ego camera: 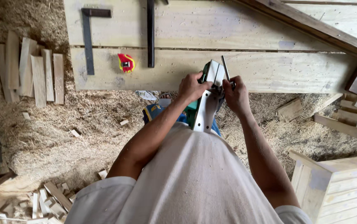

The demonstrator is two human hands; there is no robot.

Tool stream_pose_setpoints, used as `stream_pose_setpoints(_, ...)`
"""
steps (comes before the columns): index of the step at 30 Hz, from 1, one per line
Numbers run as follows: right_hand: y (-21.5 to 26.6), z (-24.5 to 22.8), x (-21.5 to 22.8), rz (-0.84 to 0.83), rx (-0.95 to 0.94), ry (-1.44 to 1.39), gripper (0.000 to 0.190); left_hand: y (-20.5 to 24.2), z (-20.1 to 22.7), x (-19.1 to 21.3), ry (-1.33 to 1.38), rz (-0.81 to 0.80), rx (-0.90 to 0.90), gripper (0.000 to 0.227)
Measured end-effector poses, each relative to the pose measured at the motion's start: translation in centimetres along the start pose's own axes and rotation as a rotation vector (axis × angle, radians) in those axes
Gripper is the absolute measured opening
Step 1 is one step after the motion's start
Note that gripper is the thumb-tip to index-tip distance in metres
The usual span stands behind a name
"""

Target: The person walks through a workshop to a table and manipulates a metal and green tool, adjusting screws and sliding a metal plate by hand.

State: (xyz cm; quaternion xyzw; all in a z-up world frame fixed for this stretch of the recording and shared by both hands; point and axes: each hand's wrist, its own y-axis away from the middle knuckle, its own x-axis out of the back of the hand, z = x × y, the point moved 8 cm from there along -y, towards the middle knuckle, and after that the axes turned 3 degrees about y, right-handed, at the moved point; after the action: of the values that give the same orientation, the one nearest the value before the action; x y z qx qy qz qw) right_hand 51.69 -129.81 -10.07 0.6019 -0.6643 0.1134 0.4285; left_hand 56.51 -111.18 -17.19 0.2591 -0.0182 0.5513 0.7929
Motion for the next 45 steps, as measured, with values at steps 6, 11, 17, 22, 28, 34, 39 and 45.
stream_pose_setpoints(6,0.0,0.8,0.6,0.019,-0.079,0.003,0.037,1.0,1.4,0.2,0.032,-0.016,0.050,0.078)
stream_pose_setpoints(11,-0.5,0.3,0.1,-0.049,-0.102,-0.010,0.035,1.3,2.1,-0.1,0.043,-0.111,0.163,0.085)
stream_pose_setpoints(17,0.0,-0.4,-0.6,-0.151,-0.092,0.091,0.029,1.0,2.2,-0.2,0.039,-0.043,0.022,0.084)
stream_pose_setpoints(22,-0.4,-1.4,-1.2,-0.237,0.047,0.133,0.024,1.1,1.4,-0.1,0.041,-0.077,0.068,0.086)
stream_pose_setpoints(28,-0.7,-1.6,-1.6,-0.069,0.001,0.282,0.022,1.0,1.6,0.4,-0.069,-0.188,0.152,0.085)
stream_pose_setpoints(34,-0.4,-4.4,-1.7,0.128,0.215,0.446,0.024,0.8,2.7,1.7,-0.084,-0.142,-0.121,0.082)
stream_pose_setpoints(39,-1.0,-5.7,-1.7,0.155,0.342,0.395,0.026,0.8,2.3,2.2,-0.093,-0.150,-0.124,0.080)
stream_pose_setpoints(45,-1.3,-6.2,-2.0,0.060,0.409,0.381,0.029,1.1,1.5,2.4,-0.028,-0.173,-0.022,0.082)
